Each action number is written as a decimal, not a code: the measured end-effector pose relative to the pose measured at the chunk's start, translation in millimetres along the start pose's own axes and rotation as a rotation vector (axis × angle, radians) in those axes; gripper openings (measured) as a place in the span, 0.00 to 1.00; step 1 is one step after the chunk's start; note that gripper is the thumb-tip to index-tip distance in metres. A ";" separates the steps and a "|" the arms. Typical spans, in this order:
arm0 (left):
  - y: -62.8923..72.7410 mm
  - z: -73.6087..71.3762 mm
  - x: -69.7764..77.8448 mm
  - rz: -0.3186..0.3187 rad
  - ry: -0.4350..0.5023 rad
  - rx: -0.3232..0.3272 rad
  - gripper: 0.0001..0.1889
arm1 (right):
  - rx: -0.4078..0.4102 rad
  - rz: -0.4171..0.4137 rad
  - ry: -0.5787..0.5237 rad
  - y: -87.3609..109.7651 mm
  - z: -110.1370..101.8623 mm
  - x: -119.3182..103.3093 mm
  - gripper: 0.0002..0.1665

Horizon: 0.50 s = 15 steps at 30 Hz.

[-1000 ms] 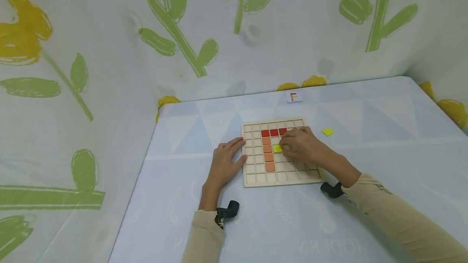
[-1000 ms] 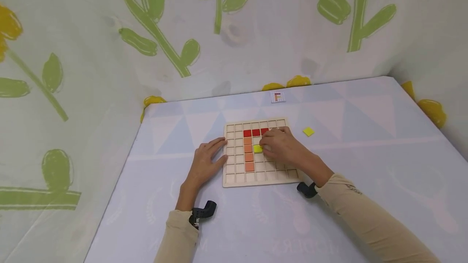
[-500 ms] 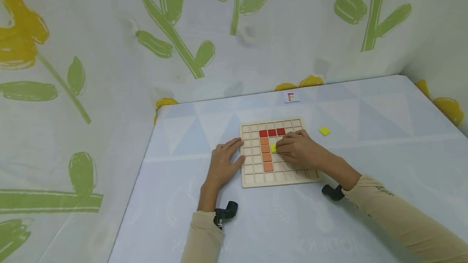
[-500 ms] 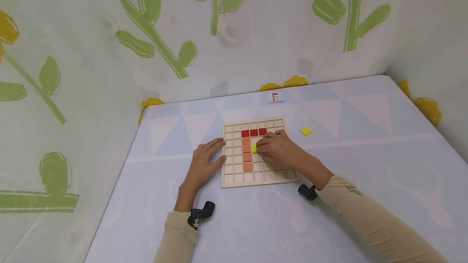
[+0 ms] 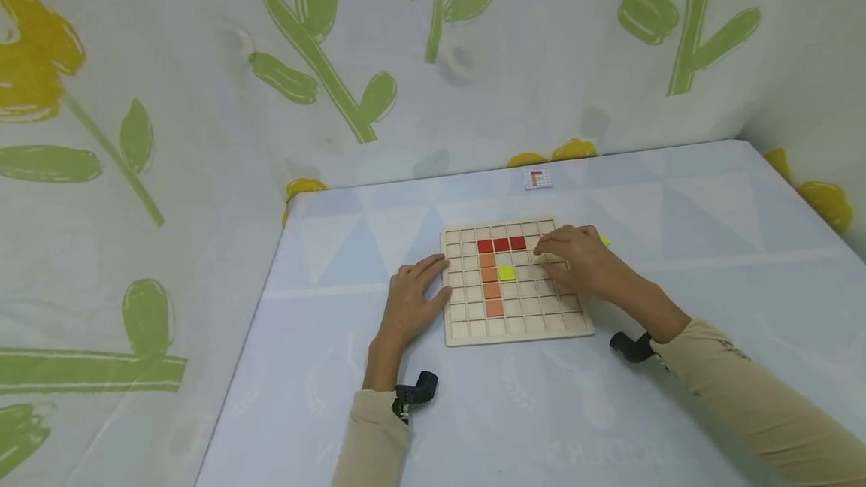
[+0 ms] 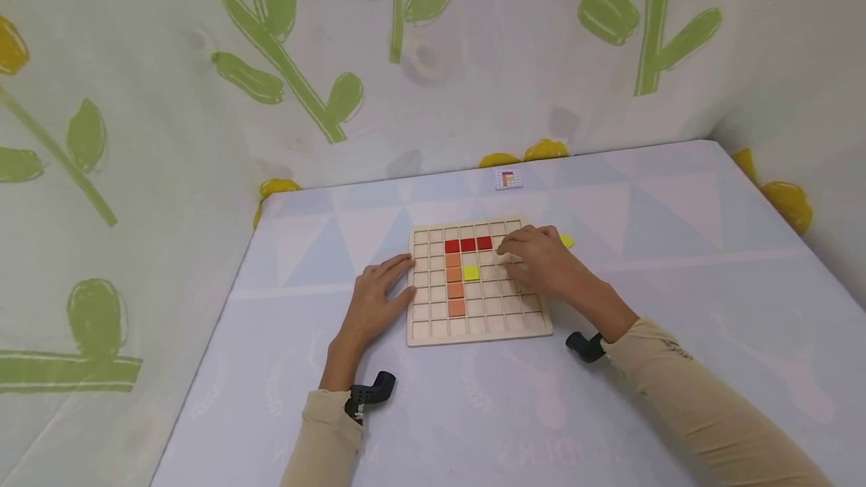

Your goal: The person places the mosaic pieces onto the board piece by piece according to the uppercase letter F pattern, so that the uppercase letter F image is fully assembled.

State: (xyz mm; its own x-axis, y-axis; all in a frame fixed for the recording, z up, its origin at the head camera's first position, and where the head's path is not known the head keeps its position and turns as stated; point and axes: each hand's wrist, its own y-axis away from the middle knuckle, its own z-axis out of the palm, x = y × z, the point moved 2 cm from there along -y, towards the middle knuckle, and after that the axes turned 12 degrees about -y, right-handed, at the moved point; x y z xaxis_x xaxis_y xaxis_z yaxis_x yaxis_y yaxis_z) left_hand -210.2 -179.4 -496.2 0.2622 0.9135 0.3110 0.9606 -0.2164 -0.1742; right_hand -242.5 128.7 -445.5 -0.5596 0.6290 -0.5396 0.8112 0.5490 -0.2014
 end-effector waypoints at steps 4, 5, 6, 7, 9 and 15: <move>0.4 -0.3 -0.3 -0.006 -0.002 -0.007 0.27 | 0.047 0.071 0.033 5.9 -13.1 10.3 0.14; 0.7 0.0 -0.5 -0.007 -0.002 -0.007 0.27 | 0.056 0.089 0.044 7.7 -15.8 13.3 0.14; 0.8 0.6 -0.7 -0.006 -0.004 -0.006 0.27 | 0.064 0.106 0.055 9.7 -18.4 15.9 0.14; 0.9 1.2 -0.9 -0.005 -0.007 -0.005 0.27 | 0.072 0.122 0.063 11.7 -20.8 18.5 0.15; 1.1 1.9 -1.1 -0.002 -0.005 0.003 0.26 | 0.080 0.149 0.075 15.6 -24.8 23.9 0.15; 1.2 2.8 -0.9 -0.002 0.000 0.014 0.26 | 0.097 0.207 0.107 25.5 -32.4 36.9 0.16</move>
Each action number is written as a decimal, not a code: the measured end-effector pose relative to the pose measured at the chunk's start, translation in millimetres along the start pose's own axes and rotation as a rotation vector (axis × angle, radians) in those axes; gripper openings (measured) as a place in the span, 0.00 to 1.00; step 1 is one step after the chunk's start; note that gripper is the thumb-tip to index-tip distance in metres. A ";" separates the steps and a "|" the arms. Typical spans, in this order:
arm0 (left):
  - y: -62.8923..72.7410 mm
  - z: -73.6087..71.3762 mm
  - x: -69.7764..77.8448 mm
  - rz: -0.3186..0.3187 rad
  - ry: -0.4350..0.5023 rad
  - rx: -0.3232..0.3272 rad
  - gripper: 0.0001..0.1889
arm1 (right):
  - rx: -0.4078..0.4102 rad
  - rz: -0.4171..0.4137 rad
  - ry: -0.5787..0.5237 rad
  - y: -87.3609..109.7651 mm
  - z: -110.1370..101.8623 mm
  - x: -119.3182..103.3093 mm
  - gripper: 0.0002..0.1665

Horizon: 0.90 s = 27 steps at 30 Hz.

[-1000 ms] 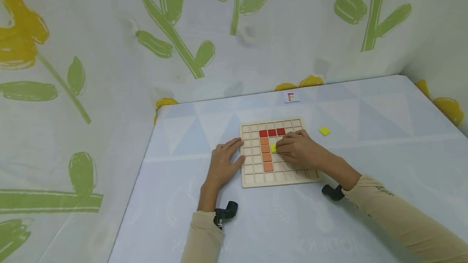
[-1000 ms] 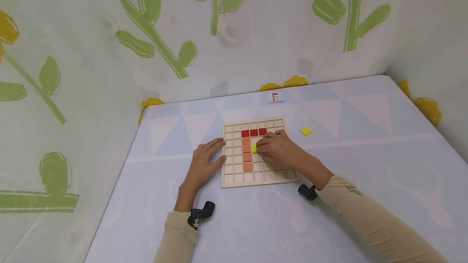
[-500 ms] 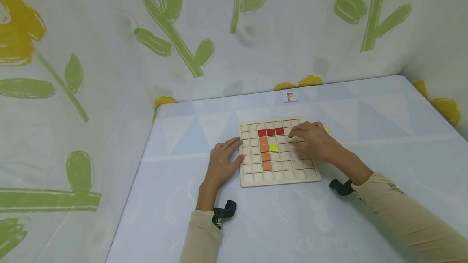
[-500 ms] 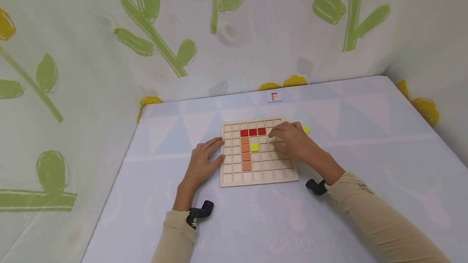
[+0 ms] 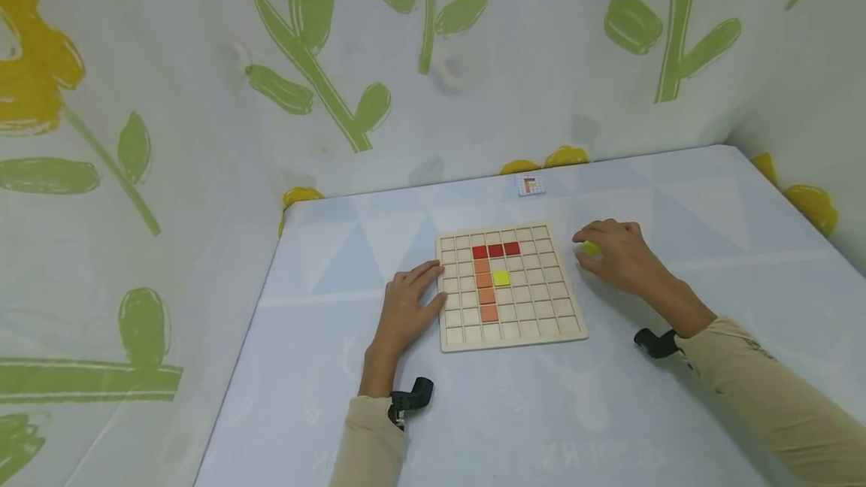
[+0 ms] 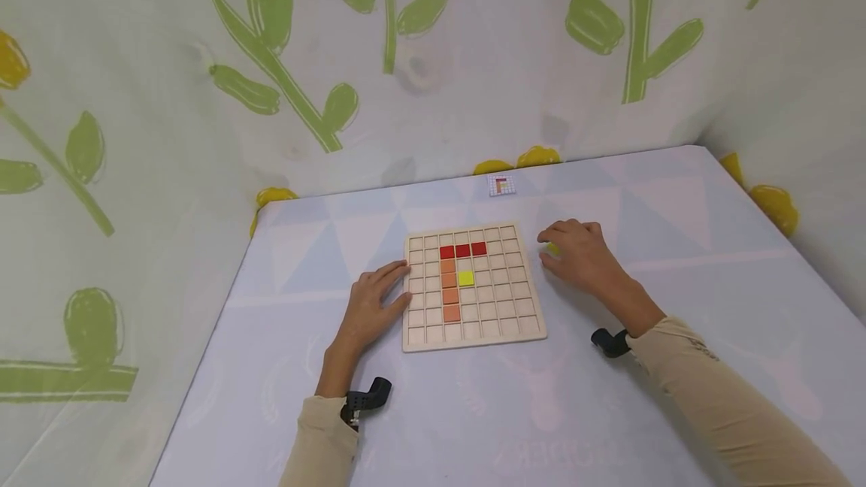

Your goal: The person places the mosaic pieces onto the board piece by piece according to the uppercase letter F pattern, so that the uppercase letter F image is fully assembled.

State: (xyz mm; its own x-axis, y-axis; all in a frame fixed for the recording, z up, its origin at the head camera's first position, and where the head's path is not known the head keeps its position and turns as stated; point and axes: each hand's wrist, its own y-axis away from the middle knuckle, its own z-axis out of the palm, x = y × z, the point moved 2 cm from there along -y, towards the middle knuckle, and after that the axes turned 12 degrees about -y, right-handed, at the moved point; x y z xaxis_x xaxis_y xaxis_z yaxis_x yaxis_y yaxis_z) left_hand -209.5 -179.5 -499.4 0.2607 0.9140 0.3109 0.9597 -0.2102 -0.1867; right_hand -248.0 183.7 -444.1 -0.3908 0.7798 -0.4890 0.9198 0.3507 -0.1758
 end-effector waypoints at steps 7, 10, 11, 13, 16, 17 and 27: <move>0.4 0.8 0.8 -0.008 -0.006 -0.016 0.26 | -0.005 0.029 0.043 2.4 -4.5 16.0 0.18; 0.2 0.0 1.4 -0.007 -0.012 -0.016 0.26 | -0.015 0.054 0.052 1.8 -6.0 22.3 0.18; 0.0 -0.4 1.6 -0.006 -0.016 -0.015 0.26 | -0.020 0.063 0.054 1.6 -6.1 23.8 0.19; -0.2 -1.9 1.7 -0.007 -0.019 -0.017 0.26 | -0.030 0.084 0.060 0.5 -5.7 26.2 0.19; -0.3 -2.1 1.0 -0.007 -0.020 -0.010 0.26 | -0.032 0.096 0.060 0.0 -6.0 27.5 0.18; -0.3 -1.9 0.6 -0.006 -0.020 -0.010 0.26 | -0.028 0.096 0.060 0.0 -6.0 28.0 0.17; 0.3 -1.3 0.1 0.002 -0.005 -0.012 0.26 | -0.020 0.102 0.031 -0.2 -4.5 30.5 0.17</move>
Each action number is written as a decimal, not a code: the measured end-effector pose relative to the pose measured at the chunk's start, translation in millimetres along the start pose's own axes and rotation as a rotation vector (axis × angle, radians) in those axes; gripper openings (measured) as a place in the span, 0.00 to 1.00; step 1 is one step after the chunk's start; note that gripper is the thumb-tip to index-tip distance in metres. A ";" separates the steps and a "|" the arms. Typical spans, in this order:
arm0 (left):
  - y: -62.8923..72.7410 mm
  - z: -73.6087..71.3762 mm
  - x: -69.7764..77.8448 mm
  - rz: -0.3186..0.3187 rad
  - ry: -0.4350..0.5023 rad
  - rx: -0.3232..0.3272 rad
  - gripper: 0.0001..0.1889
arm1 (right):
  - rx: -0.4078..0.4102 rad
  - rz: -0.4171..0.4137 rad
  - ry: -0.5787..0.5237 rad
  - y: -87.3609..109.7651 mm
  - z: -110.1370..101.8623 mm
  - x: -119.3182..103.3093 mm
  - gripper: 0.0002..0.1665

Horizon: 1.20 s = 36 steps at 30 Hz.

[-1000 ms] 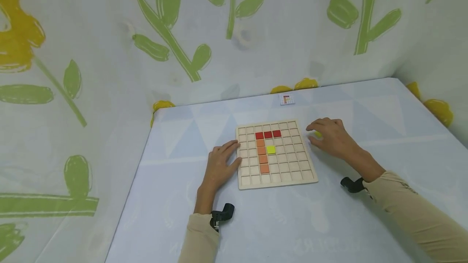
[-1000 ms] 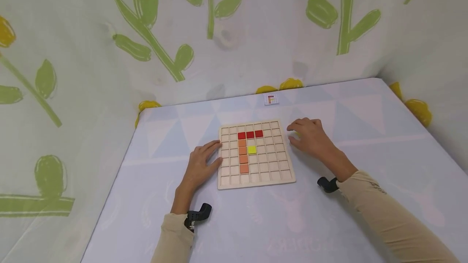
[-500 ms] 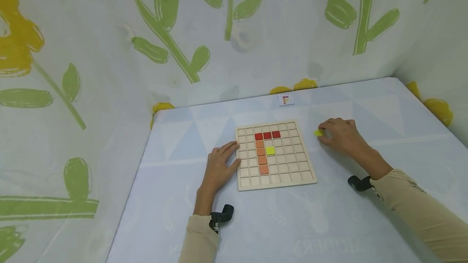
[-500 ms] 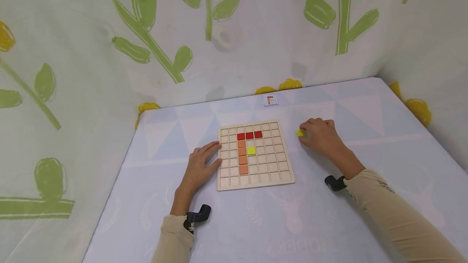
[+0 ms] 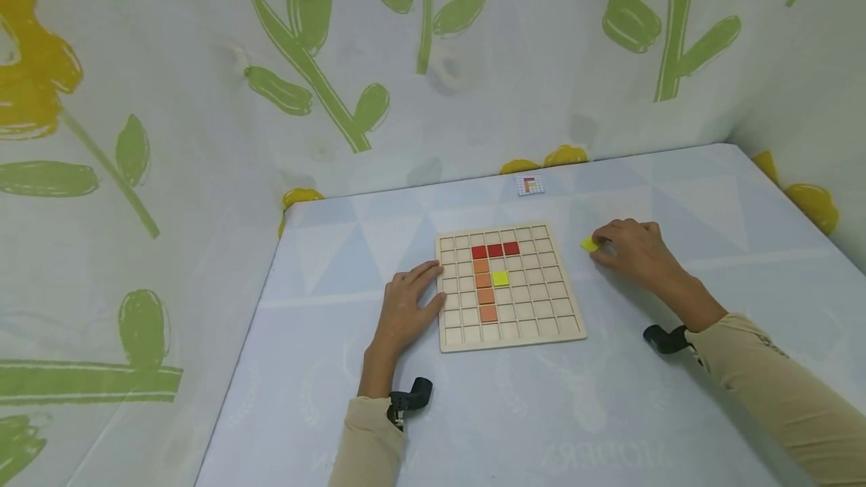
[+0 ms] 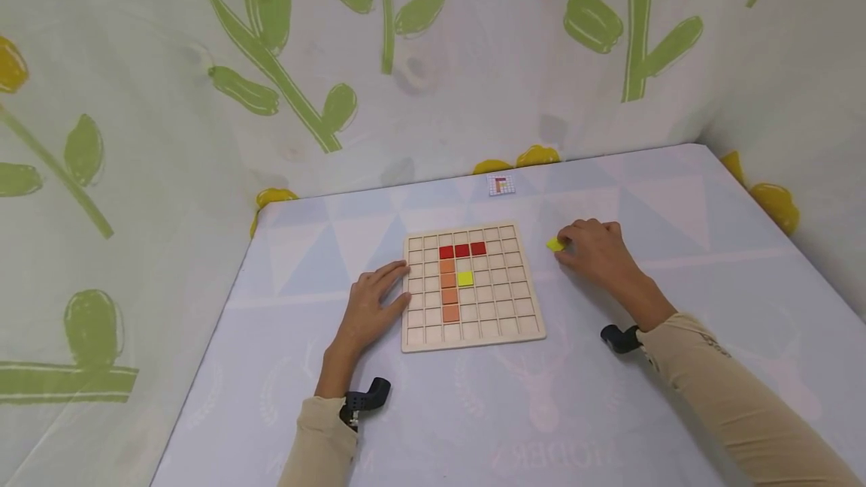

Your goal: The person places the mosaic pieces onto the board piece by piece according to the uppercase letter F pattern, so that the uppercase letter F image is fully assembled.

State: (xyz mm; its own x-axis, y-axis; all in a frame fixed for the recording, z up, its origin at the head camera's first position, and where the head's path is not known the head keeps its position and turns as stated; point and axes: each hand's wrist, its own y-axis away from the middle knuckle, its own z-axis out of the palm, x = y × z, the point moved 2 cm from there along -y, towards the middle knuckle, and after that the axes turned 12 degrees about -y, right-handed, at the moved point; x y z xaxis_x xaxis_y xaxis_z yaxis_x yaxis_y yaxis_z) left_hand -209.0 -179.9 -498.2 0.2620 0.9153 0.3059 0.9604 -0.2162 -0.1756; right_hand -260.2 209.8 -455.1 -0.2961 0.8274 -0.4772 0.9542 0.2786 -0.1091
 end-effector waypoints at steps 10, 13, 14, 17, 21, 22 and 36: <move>-0.7 1.5 -0.3 0.005 0.006 -0.007 0.26 | 0.022 -0.039 -0.049 2.5 0.8 -5.1 0.16; -1.0 1.1 -0.2 0.007 0.000 -0.006 0.26 | 0.030 -0.095 -0.076 4.4 0.5 -12.2 0.16; -1.1 0.7 0.0 0.008 0.000 -0.006 0.26 | 0.036 -0.113 -0.079 4.6 0.2 -14.6 0.16; -1.2 0.1 0.2 0.012 0.002 0.000 0.27 | 0.046 -0.154 -0.092 4.6 -0.8 -21.4 0.14; -1.2 0.3 -0.2 0.012 0.003 0.000 0.26 | 0.030 -0.178 -0.099 4.3 -0.1 -28.6 0.13; -1.2 0.4 -0.6 0.013 0.002 0.000 0.27 | 0.024 -0.182 -0.101 4.3 0.1 -30.8 0.13; -1.4 1.6 -1.4 0.008 -0.009 0.015 0.26 | -0.043 -0.207 -0.125 5.0 5.5 -54.5 0.14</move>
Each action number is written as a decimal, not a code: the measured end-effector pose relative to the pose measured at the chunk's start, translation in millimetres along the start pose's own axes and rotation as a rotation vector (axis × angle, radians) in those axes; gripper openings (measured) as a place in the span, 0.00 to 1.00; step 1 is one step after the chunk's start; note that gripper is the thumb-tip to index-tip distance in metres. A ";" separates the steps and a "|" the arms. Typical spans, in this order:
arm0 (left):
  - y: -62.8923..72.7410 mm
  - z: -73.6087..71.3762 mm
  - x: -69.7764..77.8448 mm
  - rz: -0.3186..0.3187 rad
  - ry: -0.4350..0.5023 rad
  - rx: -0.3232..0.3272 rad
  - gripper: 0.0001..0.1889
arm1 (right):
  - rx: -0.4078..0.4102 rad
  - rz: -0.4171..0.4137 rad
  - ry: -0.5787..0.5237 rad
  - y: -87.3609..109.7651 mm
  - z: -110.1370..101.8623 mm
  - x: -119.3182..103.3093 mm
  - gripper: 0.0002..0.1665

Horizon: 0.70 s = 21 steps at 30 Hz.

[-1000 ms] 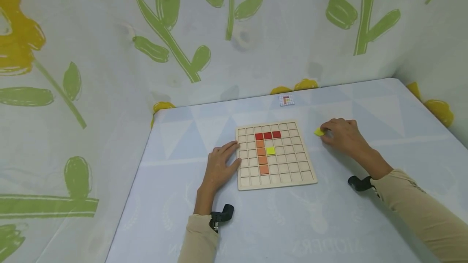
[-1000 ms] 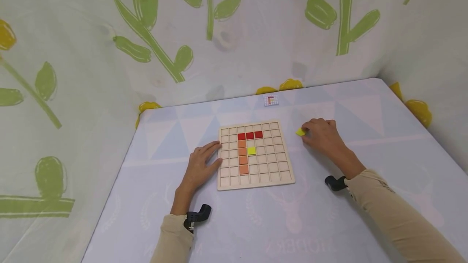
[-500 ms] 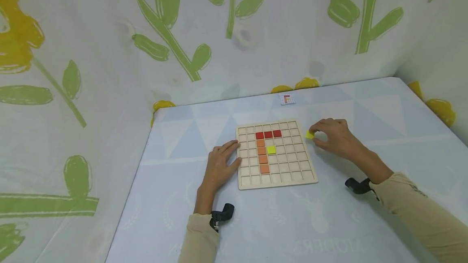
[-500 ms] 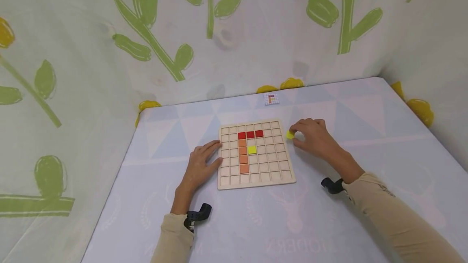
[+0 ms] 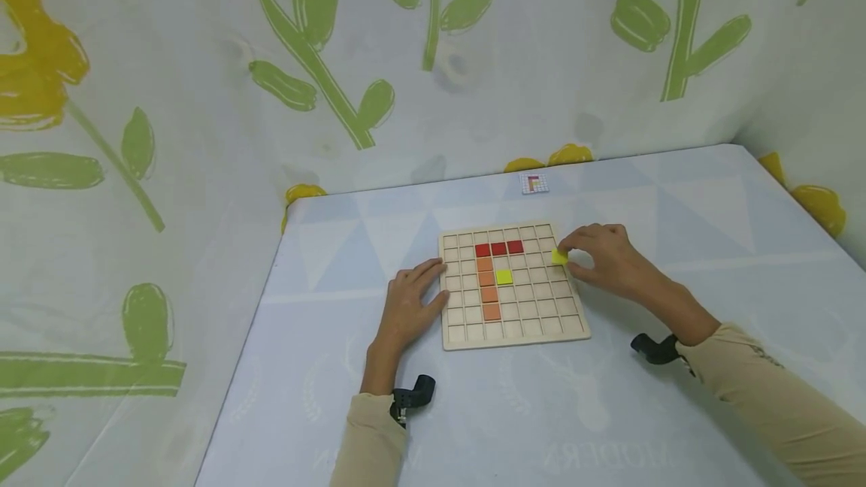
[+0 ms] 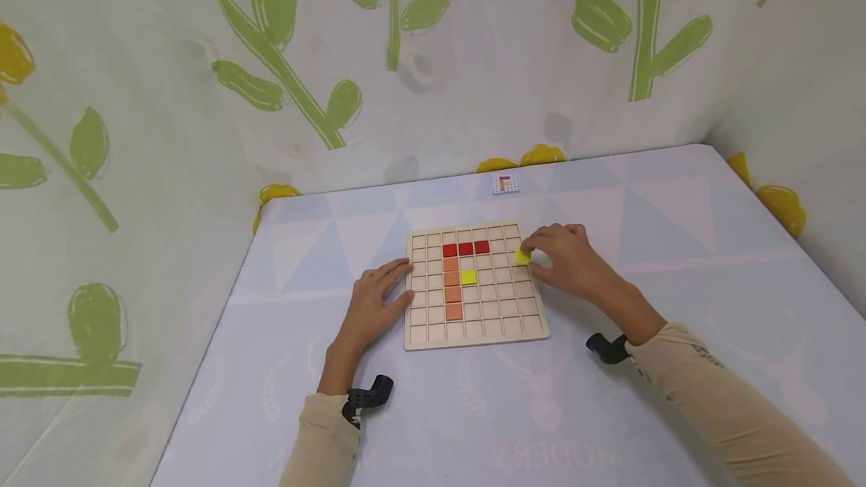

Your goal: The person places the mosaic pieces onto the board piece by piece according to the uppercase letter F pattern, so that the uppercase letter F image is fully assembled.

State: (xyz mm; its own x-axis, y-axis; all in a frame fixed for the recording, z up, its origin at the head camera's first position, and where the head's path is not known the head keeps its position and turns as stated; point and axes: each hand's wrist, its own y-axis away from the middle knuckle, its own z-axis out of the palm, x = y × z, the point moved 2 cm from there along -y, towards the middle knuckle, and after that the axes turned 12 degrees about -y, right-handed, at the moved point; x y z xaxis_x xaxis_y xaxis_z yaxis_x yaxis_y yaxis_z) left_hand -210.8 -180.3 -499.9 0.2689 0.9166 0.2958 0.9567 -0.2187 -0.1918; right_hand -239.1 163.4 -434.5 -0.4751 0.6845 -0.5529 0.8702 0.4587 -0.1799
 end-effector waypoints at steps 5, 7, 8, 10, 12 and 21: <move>-1.4 -1.1 -0.7 0.000 0.006 0.000 0.27 | -0.005 -0.028 -0.014 -2.4 3.9 -3.0 0.14; -2.0 -1.5 -1.0 0.002 0.008 0.000 0.27 | -0.010 -0.038 -0.015 -3.5 5.6 -3.6 0.14; -2.4 -1.6 -1.0 0.001 0.007 -0.001 0.27 | -0.012 -0.044 -0.012 -4.2 6.3 -4.0 0.14; -2.6 -1.6 -0.8 -0.004 0.003 -0.004 0.27 | -0.015 -0.049 -0.015 -5.0 7.8 -5.3 0.15; -1.8 -1.5 -0.2 -0.010 0.007 -0.005 0.27 | -0.017 -0.054 -0.016 -5.3 10.0 -6.7 0.15; 1.0 -1.8 1.1 -0.006 0.003 -0.008 0.27 | -0.047 -0.062 -0.034 -4.7 15.8 -11.9 0.15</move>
State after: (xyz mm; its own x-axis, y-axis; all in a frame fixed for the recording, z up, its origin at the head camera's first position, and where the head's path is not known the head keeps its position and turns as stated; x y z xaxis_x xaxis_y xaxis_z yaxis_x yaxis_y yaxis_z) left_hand -209.4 -180.1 -498.1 0.2637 0.9168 0.3000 0.9591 -0.2162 -0.1826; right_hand -235.5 144.2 -439.9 -0.5222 0.6348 -0.5695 0.8320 0.5258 -0.1768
